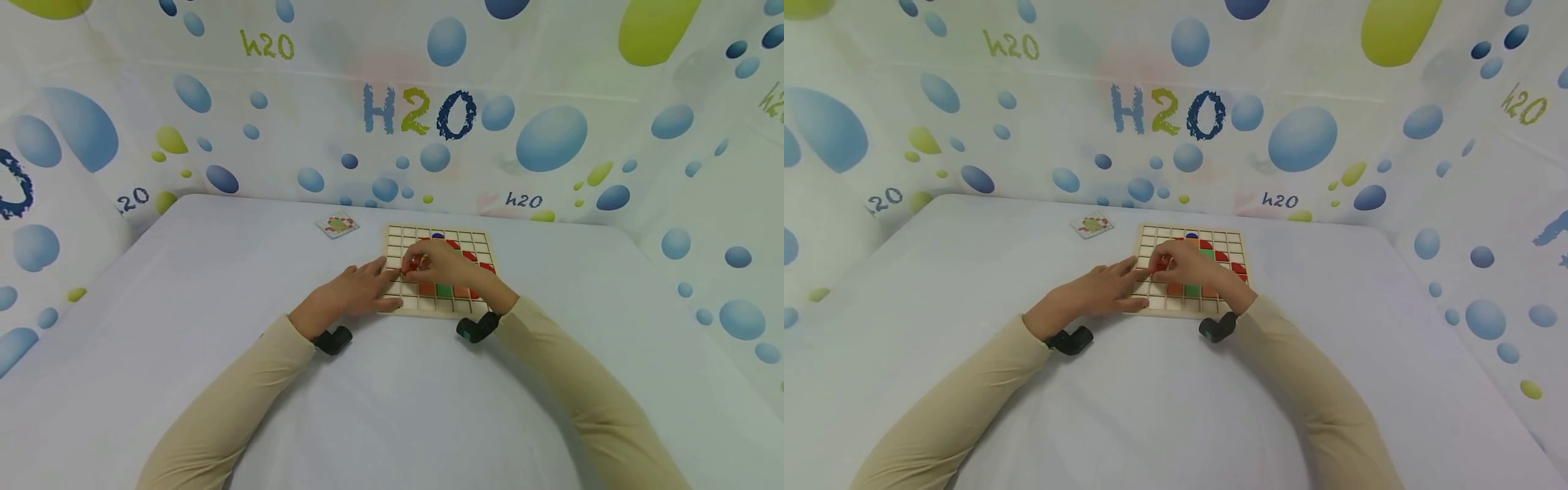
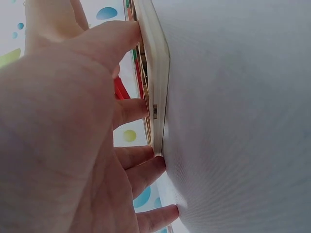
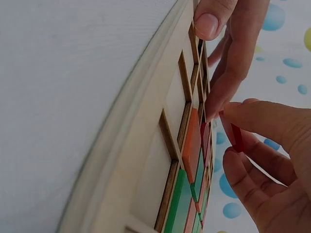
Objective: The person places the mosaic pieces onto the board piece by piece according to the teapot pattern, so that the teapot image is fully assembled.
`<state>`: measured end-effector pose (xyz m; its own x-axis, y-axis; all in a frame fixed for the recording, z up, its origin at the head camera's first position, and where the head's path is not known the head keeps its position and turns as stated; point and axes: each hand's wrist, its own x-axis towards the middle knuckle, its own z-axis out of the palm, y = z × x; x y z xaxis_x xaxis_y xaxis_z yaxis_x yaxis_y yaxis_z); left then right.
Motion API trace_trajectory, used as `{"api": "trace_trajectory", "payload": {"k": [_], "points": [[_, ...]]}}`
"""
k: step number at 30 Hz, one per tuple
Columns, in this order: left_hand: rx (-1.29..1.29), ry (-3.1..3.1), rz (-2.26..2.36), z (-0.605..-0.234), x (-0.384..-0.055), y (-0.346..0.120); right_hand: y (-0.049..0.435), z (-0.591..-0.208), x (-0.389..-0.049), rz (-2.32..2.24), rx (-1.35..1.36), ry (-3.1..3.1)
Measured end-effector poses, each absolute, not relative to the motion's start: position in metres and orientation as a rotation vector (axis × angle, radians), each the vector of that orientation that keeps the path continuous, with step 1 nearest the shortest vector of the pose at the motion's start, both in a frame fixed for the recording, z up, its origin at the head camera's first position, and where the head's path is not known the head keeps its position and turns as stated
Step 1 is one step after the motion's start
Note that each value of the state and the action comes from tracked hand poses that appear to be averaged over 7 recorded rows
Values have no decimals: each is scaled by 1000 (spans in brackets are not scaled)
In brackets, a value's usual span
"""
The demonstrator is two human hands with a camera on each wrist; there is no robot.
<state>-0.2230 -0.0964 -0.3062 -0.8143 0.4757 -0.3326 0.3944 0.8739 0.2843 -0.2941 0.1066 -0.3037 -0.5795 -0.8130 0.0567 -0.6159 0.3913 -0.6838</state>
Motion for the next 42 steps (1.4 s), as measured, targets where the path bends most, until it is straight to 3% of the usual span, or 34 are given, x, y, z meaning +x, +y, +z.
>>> {"api": "trace_trajectory", "payload": {"k": [42], "points": [[676,2666,295,-309,-224,-97,78,-310,-307,-867,-861,2520]]}}
